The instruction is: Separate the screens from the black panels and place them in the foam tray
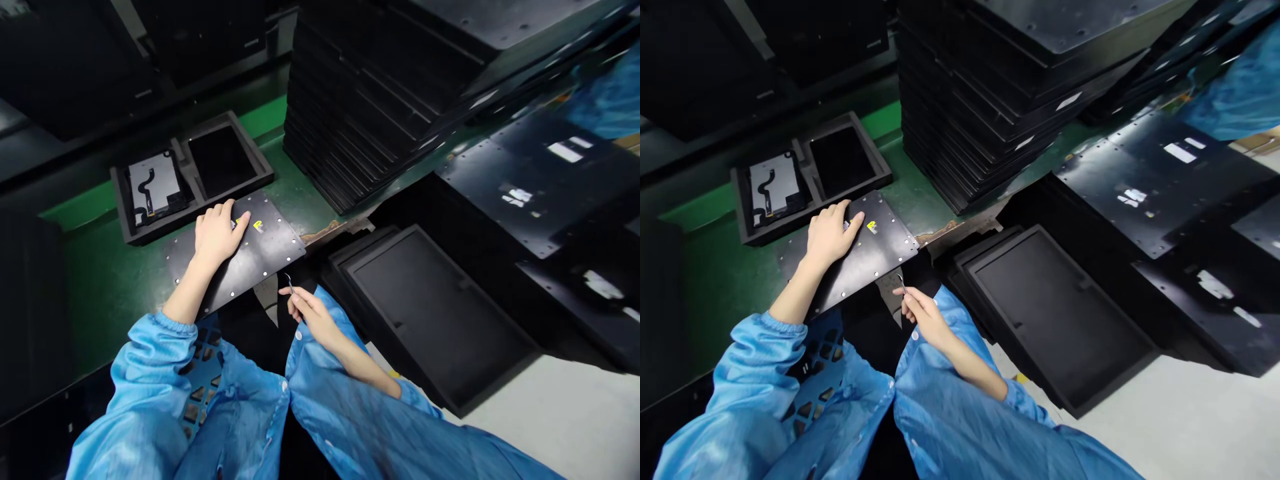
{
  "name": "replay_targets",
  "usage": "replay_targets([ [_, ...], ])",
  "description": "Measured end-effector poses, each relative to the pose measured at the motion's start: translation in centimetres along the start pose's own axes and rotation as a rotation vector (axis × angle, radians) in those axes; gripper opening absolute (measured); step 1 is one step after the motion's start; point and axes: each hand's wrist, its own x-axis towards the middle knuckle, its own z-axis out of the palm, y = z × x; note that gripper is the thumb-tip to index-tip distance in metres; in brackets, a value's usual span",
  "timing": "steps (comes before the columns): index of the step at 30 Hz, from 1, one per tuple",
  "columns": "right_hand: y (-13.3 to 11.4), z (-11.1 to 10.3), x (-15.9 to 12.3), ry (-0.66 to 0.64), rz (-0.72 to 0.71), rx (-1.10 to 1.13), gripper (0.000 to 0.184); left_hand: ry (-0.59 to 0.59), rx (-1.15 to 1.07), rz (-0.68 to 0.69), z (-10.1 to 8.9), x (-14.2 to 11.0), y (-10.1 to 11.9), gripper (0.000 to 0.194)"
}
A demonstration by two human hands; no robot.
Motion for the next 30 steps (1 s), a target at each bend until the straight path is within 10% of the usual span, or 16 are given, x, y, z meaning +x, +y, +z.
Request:
replay_targets([
  [18, -1.2, -1.4, 1.0, 0.208, -0.174, -0.439, 0.052, -0.007, -0.040, 0.002, 0.1, 0.3, -0.2, 0.067],
  [24, -5.2, -2.4, 0.4, 0.104, -0.205, -0.718, 0.047, -0.011, -0.067, -0.009, 0.5, 0.3, -0.1, 0.069],
  [30, -13.6, -1.3, -0.2, -0.022, -0.004, -1.556, 0.045, -0.078, -0.133, 0.090, 0.0, -0.2, -0.7, 0.080],
])
